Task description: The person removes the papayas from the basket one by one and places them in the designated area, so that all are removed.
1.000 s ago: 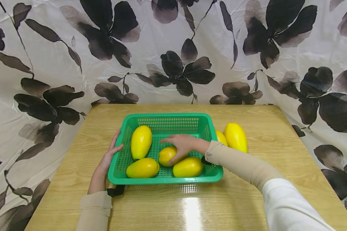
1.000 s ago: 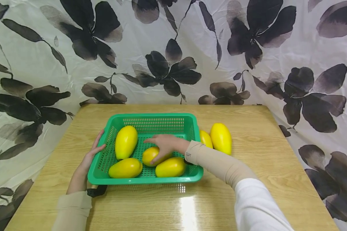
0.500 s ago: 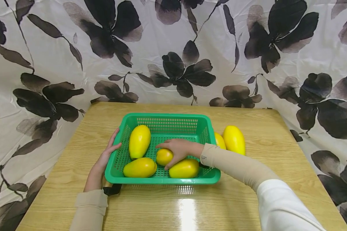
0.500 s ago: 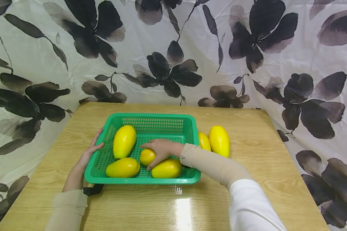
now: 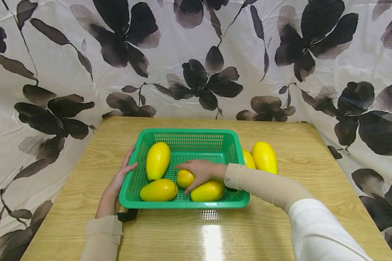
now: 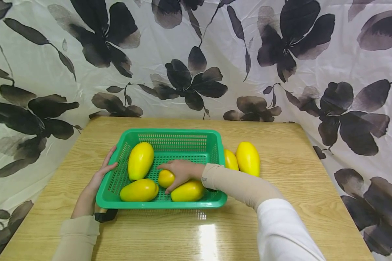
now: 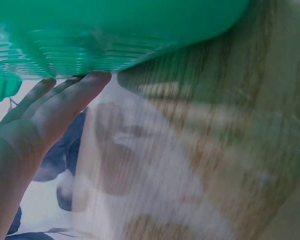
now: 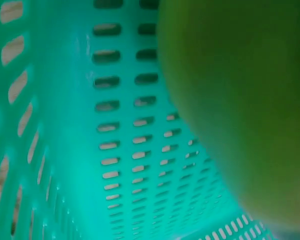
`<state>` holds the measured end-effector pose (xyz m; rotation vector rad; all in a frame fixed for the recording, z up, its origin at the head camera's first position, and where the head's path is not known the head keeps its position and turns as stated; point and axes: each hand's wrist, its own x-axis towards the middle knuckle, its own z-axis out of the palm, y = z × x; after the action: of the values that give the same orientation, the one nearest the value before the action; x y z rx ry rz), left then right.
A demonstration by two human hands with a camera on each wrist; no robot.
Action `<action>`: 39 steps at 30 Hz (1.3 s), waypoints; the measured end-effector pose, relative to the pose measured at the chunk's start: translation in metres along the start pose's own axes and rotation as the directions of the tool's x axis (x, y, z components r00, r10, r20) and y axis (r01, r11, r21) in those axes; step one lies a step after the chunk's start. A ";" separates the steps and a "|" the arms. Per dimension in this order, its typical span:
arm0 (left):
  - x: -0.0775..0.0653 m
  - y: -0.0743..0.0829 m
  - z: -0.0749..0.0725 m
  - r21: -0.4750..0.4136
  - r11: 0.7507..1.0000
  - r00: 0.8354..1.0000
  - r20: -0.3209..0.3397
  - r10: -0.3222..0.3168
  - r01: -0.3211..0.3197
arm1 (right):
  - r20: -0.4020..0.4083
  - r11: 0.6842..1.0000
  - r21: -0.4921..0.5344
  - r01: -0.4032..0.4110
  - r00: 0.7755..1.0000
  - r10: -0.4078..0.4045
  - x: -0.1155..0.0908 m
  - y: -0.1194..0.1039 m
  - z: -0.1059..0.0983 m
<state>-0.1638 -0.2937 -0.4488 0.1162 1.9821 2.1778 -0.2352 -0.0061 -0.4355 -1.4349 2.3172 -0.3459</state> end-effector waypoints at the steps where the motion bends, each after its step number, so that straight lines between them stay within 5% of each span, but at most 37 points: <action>1: 0.000 0.000 0.001 -0.008 1.000 1.000 0.001 0.005 -0.005 | 0.000 1.000 0.007 -0.002 1.000 0.002 0.000 0.000 0.000; 21: 0.002 0.000 0.003 -0.064 0.998 1.000 0.000 0.002 -0.002 | -0.088 0.998 0.067 -0.001 0.996 0.007 -0.001 0.004 0.000; 39: 0.000 0.000 0.004 -0.053 0.999 1.000 0.004 0.002 -0.002 | -0.212 0.997 0.065 0.030 0.977 -0.016 -0.014 -0.004 -0.039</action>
<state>-0.1625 -0.2897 -0.4479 0.1158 1.9215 2.2271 -0.2436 0.0048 -0.3961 -1.4554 2.4290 -0.6045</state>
